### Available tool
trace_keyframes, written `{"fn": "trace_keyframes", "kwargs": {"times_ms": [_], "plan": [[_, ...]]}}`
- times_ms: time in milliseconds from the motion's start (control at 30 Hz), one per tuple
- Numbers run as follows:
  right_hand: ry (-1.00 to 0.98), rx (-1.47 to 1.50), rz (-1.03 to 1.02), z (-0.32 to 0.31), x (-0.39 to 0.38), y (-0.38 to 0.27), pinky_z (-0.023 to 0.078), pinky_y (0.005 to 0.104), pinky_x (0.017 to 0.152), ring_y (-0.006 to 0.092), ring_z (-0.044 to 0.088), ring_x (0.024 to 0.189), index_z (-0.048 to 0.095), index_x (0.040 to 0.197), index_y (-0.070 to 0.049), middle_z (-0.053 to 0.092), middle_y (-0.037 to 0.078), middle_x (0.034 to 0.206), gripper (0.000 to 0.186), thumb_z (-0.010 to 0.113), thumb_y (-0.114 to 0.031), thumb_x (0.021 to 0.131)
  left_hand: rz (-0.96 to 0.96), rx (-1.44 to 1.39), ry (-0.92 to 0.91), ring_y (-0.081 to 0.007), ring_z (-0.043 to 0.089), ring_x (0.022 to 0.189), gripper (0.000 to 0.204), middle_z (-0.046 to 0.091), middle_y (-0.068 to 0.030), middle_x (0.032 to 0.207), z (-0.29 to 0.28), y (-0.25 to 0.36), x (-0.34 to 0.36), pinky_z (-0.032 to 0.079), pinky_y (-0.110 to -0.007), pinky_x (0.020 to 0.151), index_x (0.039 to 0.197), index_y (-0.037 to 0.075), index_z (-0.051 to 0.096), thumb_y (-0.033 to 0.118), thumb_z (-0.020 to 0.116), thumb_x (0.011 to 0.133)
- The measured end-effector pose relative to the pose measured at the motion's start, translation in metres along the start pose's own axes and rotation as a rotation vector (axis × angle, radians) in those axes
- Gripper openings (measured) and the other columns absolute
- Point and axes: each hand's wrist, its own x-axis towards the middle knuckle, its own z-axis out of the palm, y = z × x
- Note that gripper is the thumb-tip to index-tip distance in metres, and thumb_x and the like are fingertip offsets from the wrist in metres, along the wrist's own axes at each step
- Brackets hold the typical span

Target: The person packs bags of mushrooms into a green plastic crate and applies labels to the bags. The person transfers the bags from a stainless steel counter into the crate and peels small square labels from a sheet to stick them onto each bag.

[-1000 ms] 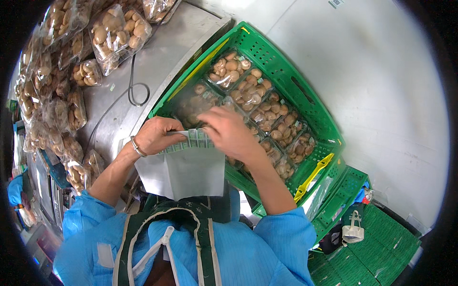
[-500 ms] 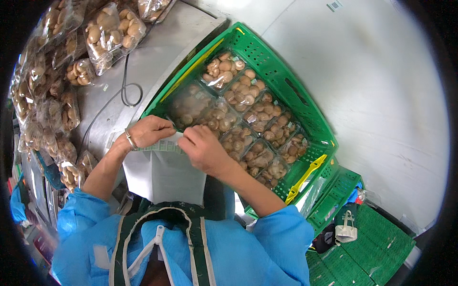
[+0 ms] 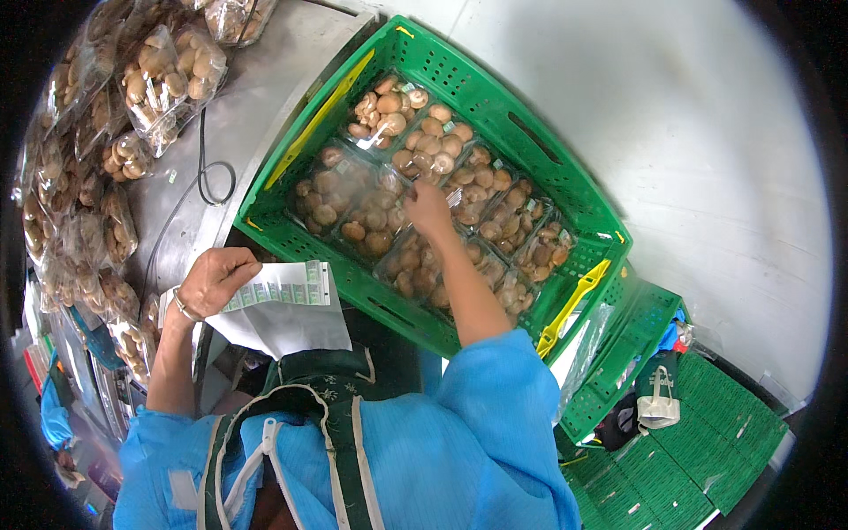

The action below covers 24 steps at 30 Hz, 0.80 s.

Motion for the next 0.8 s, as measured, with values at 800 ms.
{"fn": "trace_keyframes", "kwargs": {"times_ms": [800], "plan": [[-0.157, 0.13, 0.179, -0.083, -0.064, 0.046, 0.043, 0.0312, 0.063, 0.0174, 0.053, 0.07, 0.05, 0.092, -0.007, 0.053, 0.005, 0.079, 0.02, 0.066, -0.014, 0.082, 0.051, -0.123, 0.036, -0.0297, 0.054, 0.059, 0.018, 0.055, -0.0163, 0.066, 0.043, 0.022, -0.012, 0.042, -0.037, 0.057, 0.078, -0.001, 0.06, 0.015, 0.059, 0.087]]}}
